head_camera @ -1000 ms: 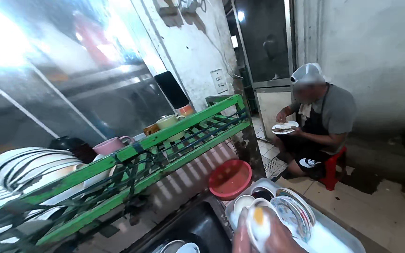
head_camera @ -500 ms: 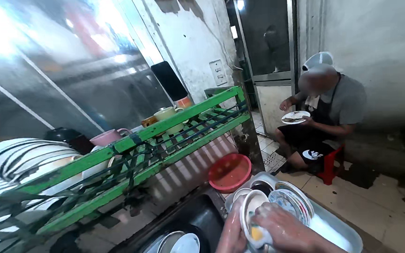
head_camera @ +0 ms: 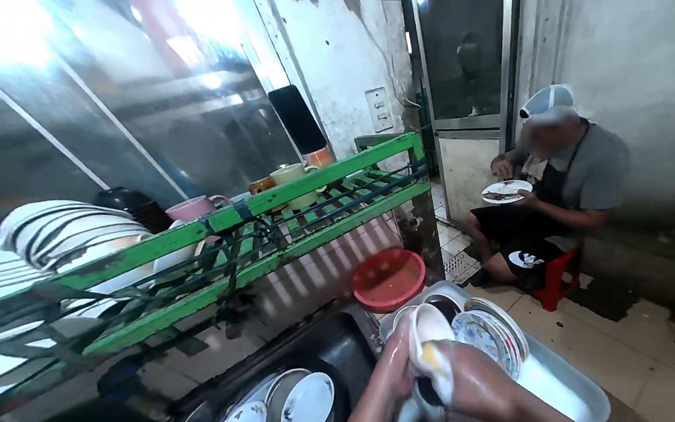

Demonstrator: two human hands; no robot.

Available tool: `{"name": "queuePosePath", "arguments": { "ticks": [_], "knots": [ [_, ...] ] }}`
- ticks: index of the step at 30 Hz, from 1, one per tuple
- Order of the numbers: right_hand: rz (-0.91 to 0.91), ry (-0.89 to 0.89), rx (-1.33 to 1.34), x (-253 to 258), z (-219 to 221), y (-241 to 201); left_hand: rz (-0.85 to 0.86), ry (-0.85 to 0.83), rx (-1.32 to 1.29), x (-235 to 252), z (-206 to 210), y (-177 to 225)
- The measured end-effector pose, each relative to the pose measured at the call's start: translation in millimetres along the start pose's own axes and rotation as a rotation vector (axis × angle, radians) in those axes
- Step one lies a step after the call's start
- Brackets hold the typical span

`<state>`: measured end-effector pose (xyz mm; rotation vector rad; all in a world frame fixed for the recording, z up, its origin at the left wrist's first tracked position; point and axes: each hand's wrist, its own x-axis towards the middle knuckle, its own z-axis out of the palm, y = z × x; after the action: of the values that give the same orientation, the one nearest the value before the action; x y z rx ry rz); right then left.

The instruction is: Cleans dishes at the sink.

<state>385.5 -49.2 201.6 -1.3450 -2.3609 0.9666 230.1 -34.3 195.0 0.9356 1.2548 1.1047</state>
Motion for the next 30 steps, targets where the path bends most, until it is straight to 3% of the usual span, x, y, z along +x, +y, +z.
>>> {"name": "queuePosePath", "arguments": {
  "ticks": [2, 4, 6, 9, 11, 14, 16, 18, 21, 23, 26, 28, 30],
  "knots": [
    [0.181, 0.048, 0.321, 4.5, -19.5, -15.0, 0.332, 0.079, 0.258, 0.7, 3.7, -15.4],
    [0.226, 0.096, 0.407, 5.4, -27.4, -26.2, 0.472, 0.102, 0.318, 1.5, 8.4, -22.4],
    [0.061, 0.145, 0.232, 1.5, -5.7, -17.9, 0.332, 0.068, 0.226, 1.2, 8.0, -15.2],
    [-0.263, 0.09, -0.244, -3.6, 27.6, 11.0, -0.071, -0.031, 0.061, 2.7, -4.1, 9.7],
    [-0.248, 0.088, -0.23, -2.5, 29.0, 16.9, -0.099, -0.037, 0.158, 3.7, -9.3, 13.6],
    [0.11, 0.111, 0.235, 7.4, 6.6, -8.2, 0.33, 0.069, 0.45, 7.1, -0.7, -4.7],
    [0.116, 0.199, 0.344, 9.3, 3.6, -14.1, 0.52, 0.085, 0.482, 8.5, 4.2, -14.7],
    [-0.076, 0.217, 0.137, 4.8, 19.5, -3.7, 0.388, 0.024, 0.437, 5.7, 0.2, -7.7],
    [-0.306, 0.13, -0.208, -3.0, 34.9, 21.0, -0.01, -0.095, 0.332, -2.7, -8.2, 14.9],
    [-0.199, 0.109, -0.104, -2.3, 29.2, 16.7, 0.048, -0.083, 0.393, 0.4, -10.5, 10.3],
    [0.019, 0.118, 0.282, 3.1, 9.8, -5.5, 0.354, 0.013, 0.469, 3.4, -2.8, -8.5],
    [0.064, -0.046, 0.3, 8.6, -8.7, -7.2, 0.279, 0.028, 0.328, 0.3, -4.0, -9.6],
    [0.022, -0.137, 0.186, 10.2, -24.8, -8.3, 0.026, -0.006, 0.097, -6.0, -9.6, -2.4]
  ]
}}
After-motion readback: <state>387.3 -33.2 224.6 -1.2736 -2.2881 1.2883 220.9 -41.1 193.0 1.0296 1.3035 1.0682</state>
